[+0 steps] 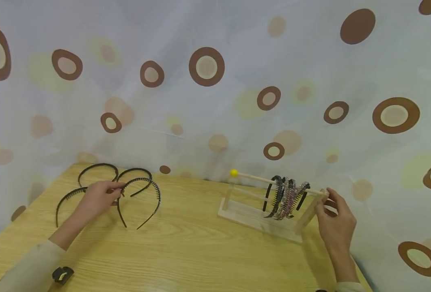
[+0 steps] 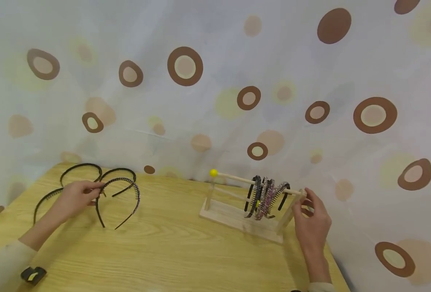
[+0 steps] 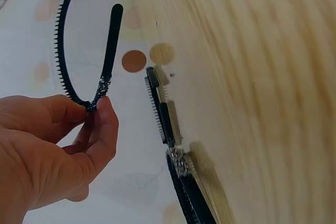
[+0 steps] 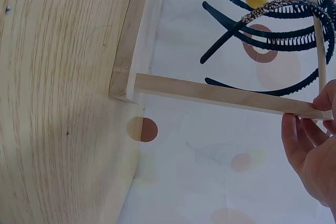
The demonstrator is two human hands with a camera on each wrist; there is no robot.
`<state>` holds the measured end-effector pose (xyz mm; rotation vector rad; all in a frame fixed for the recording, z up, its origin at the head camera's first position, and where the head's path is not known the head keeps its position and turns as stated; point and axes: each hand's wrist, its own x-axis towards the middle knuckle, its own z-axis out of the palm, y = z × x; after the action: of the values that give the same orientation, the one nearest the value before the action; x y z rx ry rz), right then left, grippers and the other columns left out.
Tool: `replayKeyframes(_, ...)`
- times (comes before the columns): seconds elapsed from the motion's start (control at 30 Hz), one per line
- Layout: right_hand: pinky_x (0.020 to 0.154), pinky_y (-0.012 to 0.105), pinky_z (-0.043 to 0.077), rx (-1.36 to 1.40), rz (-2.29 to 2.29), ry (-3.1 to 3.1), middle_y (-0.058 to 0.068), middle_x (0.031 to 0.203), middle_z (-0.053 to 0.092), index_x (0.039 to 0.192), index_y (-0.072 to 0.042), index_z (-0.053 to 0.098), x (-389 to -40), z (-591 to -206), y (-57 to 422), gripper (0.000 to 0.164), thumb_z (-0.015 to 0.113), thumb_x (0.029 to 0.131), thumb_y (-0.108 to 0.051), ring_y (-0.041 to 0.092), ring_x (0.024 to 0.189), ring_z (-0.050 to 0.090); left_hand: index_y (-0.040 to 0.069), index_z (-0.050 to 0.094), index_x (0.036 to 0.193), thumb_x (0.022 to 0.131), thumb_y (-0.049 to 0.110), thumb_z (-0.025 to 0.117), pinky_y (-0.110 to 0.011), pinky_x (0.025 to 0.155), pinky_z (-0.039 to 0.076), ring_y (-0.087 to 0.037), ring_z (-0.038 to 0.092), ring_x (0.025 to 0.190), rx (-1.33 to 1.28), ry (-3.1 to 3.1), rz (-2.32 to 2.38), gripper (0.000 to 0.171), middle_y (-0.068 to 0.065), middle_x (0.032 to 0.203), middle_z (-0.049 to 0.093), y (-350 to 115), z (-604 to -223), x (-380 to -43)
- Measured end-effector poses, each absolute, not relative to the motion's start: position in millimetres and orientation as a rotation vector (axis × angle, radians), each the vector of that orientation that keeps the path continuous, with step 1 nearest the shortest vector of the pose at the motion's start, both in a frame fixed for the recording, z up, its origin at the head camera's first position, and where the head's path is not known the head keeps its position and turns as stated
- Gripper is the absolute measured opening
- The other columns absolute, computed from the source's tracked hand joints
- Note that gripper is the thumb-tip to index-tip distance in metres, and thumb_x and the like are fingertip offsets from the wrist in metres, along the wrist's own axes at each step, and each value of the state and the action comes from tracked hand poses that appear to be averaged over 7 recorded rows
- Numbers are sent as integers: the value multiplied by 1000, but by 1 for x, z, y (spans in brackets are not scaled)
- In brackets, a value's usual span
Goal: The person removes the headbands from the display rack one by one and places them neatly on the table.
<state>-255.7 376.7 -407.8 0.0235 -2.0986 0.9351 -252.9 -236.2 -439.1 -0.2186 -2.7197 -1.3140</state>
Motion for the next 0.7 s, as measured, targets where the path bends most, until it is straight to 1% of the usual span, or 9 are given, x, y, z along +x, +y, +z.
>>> replayKeyframes(0.1, 77, 6, 47, 11, 923, -2104, 12, 124, 68, 139, -7, 64, -255, -408, 377, 43, 64, 96, -4, -8, 95, 58, -14, 60, 132, 103, 1, 51, -32, 55, 55, -28, 68, 72, -219, -2798, -1256, 34, -21, 99, 70, -251, -439, -252)
replayKeyframes(0.2, 77, 6, 47, 8, 922, -2116, 13, 124, 68, 139, -6, 63, -256, -410, 377, 43, 64, 96, -3, -10, 94, 57, -15, 60, 131, 103, 0, 51, -31, 46, 46, -25, 60, 58, -196, -2860, -1226, 33, -13, 80, 67, -262, -440, -250)
replayKeyframes(0.27, 77, 6, 47, 4, 919, -2128, 14, 123, 67, 139, -5, 63, -254, -411, 379, 43, 64, 96, -3, -11, 94, 56, -17, 60, 130, 102, -1, 51, -30, 47, 46, -24, 57, 57, -197, -2890, -1227, 32, -10, 75, 65, -264, -442, -249)
replayKeyframes(0.3, 77, 6, 47, 3, 917, -2136, 14, 123, 67, 139, -5, 63, -254, -412, 379, 43, 65, 95, -3, -11, 94, 56, -18, 60, 129, 103, -2, 51, -31, 48, 48, -24, 58, 58, -199, -2899, -1234, 32, -10, 75, 65, -265, -443, -248)
replayKeyframes(0.43, 77, 6, 47, 2, 914, -2151, 13, 124, 67, 140, -6, 62, -252, -415, 380, 44, 65, 96, -4, -12, 95, 55, -19, 61, 126, 102, -3, 53, -36, 56, 55, -22, 64, 65, -166, -2931, -1259, 29, -11, 85, 69, -265, -447, -250)
replayKeyframes(0.5, 77, 6, 47, 10, 915, -2147, 12, 124, 67, 140, -7, 62, -252, -414, 380, 44, 64, 96, -4, -11, 95, 56, -19, 61, 124, 102, -4, 54, -38, 57, 55, -21, 64, 65, -153, -2949, -1244, 28, -11, 85, 69, -264, -447, -254)
replayKeyframes(0.63, 77, 7, 47, 27, 924, -2127, 12, 124, 67, 140, -7, 62, -254, -412, 380, 44, 64, 96, -3, -10, 95, 57, -20, 62, 121, 101, -6, 54, -37, 59, 52, -22, 61, 57, -183, -2994, -1141, 26, -6, 68, 64, -264, -445, -259)
replayKeyframes(0.7, 77, 7, 47, 41, 922, -2117, 13, 123, 67, 140, -6, 62, -255, -410, 380, 44, 65, 96, -2, -9, 96, 57, -20, 63, 120, 100, -7, 54, -36, 59, 51, -21, 60, 54, -200, -3009, -1100, 26, -5, 64, 62, -265, -445, -260)
